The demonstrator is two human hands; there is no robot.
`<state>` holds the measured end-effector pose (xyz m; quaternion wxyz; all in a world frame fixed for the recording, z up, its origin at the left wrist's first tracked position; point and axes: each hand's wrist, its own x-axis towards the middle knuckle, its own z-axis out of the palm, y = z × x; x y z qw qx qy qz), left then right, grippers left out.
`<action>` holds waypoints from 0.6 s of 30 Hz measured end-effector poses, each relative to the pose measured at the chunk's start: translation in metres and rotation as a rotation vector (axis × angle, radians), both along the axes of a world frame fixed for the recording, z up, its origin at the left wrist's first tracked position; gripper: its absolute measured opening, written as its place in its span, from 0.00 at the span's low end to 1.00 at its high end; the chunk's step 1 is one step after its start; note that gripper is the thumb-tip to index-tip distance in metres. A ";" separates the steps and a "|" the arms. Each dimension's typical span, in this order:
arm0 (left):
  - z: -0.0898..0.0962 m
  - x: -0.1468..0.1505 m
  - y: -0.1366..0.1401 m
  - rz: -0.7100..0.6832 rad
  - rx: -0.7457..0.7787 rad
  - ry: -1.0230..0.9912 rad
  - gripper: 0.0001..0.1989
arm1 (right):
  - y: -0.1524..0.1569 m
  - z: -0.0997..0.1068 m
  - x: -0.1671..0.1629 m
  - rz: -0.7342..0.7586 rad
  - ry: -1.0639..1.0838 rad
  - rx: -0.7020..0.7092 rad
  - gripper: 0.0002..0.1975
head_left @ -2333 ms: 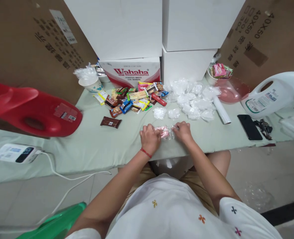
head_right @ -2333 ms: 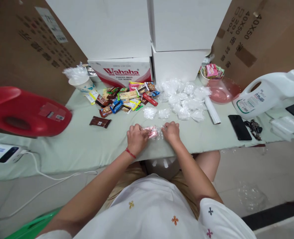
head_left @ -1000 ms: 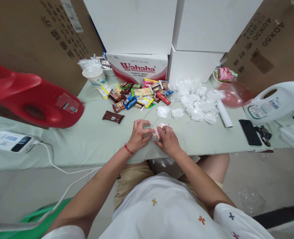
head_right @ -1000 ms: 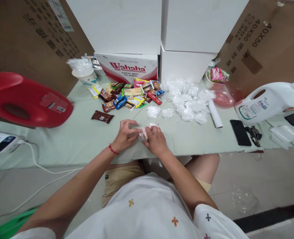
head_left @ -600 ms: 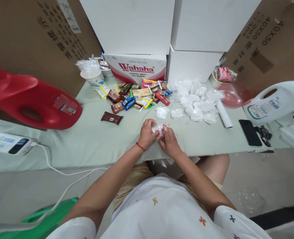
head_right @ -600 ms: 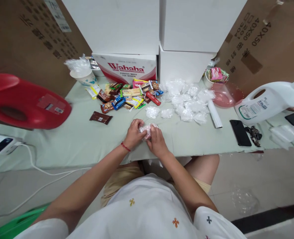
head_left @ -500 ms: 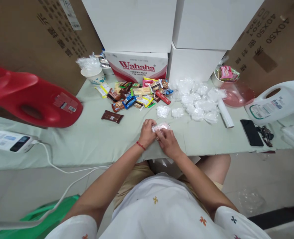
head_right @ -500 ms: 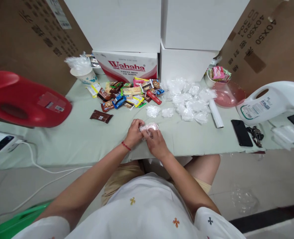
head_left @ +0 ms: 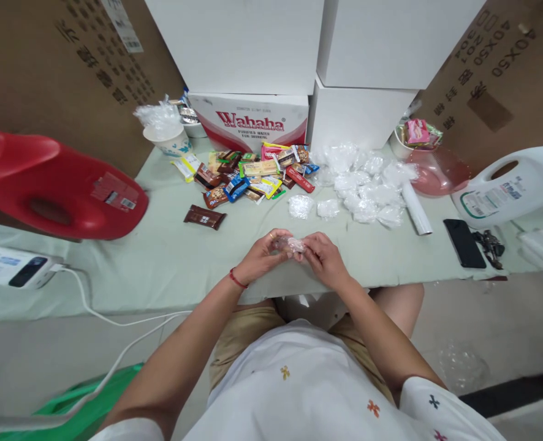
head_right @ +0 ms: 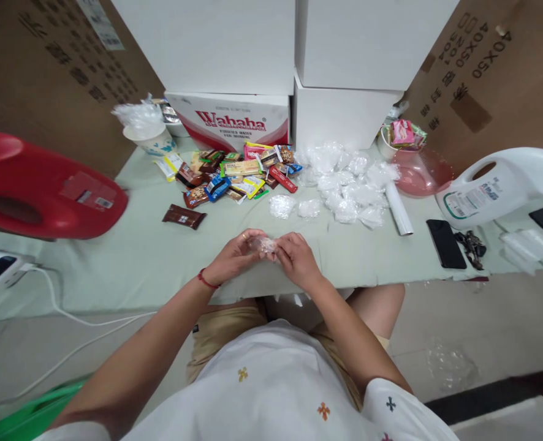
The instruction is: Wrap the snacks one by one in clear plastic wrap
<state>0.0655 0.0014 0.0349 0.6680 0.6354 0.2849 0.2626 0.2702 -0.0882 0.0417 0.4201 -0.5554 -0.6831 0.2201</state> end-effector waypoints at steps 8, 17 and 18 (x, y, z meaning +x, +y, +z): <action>-0.009 0.042 -0.039 0.056 -0.273 0.083 0.28 | -0.048 -0.007 0.010 -0.095 0.268 -0.425 0.16; -0.026 -0.039 -0.056 0.359 0.170 0.444 0.20 | -0.049 0.026 0.225 -0.965 0.031 -0.168 0.19; -0.029 -0.049 -0.059 0.406 0.232 0.489 0.19 | -0.035 0.037 0.257 -1.073 -0.075 -0.054 0.19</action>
